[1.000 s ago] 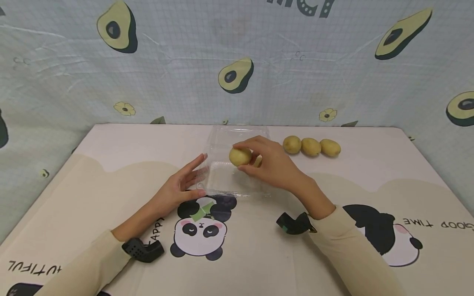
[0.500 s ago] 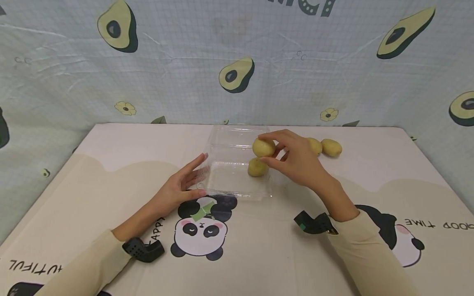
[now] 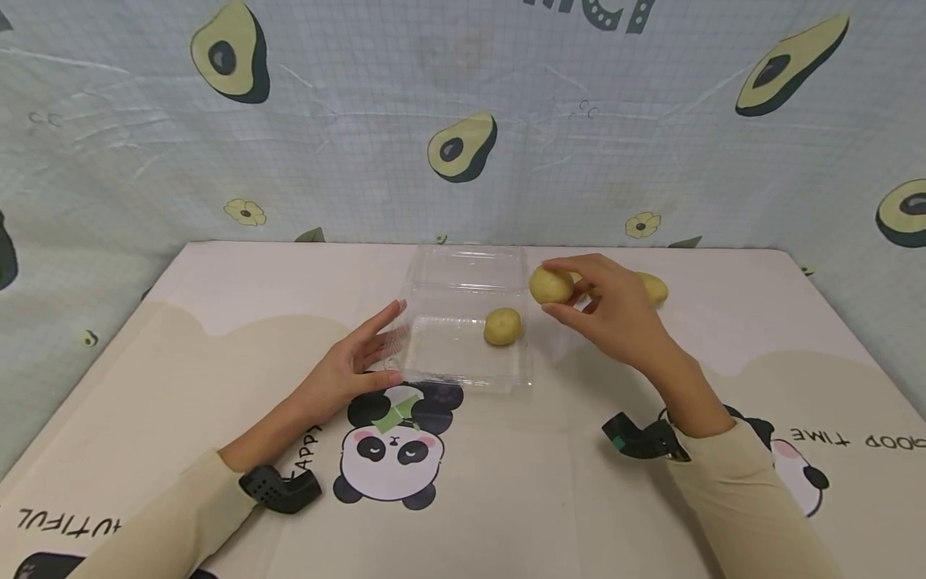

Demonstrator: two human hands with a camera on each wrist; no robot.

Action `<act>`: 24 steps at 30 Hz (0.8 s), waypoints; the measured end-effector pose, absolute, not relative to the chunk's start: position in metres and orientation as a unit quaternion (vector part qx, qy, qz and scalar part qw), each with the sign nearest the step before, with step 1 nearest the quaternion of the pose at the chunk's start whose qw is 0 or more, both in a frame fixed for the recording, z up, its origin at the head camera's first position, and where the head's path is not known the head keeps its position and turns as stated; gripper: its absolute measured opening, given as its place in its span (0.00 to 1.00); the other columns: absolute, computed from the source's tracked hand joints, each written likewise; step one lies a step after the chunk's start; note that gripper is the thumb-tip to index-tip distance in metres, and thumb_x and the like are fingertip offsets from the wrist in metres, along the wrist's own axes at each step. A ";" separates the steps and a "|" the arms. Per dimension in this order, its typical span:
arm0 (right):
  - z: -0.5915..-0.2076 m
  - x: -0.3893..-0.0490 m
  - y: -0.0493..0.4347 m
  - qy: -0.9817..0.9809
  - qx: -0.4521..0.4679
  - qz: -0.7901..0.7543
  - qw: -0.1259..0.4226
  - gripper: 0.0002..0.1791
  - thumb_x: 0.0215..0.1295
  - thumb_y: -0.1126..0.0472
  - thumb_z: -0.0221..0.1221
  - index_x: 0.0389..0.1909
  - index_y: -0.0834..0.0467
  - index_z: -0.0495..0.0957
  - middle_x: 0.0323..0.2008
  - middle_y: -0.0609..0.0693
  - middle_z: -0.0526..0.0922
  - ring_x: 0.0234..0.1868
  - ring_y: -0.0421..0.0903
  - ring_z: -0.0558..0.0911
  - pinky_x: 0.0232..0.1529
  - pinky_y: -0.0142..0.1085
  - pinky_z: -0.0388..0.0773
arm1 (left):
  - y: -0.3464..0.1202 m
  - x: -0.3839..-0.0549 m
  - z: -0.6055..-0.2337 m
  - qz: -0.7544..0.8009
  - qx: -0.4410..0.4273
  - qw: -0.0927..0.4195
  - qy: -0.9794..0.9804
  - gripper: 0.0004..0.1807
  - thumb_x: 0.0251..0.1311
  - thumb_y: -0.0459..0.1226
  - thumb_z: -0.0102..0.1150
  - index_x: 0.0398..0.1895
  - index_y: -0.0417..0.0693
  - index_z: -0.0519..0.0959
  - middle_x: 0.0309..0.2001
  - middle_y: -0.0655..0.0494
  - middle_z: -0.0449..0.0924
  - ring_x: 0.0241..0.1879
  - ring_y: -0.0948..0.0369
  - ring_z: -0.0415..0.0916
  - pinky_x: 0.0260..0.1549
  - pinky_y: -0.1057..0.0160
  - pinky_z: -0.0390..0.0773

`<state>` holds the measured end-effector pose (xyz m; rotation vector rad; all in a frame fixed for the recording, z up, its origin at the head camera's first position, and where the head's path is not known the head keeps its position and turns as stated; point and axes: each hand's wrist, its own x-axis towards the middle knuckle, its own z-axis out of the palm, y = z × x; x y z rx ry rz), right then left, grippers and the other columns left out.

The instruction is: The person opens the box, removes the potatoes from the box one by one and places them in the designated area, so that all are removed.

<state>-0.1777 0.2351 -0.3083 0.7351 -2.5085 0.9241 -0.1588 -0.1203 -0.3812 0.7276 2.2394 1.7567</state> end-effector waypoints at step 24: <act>-0.338 -0.187 0.266 -0.905 0.252 0.295 0.173 0.26 0.47 0.68 0.73 0.51 0.58 0.81 0.45 0.51 0.82 0.30 0.38 0.80 0.25 0.22 0.76 | -0.120 -0.159 -0.381 0.591 0.245 0.102 0.762 0.50 0.56 0.36 0.68 0.76 0.58 0.47 0.75 0.62 0.47 0.70 0.53 0.55 0.63 0.60 0.62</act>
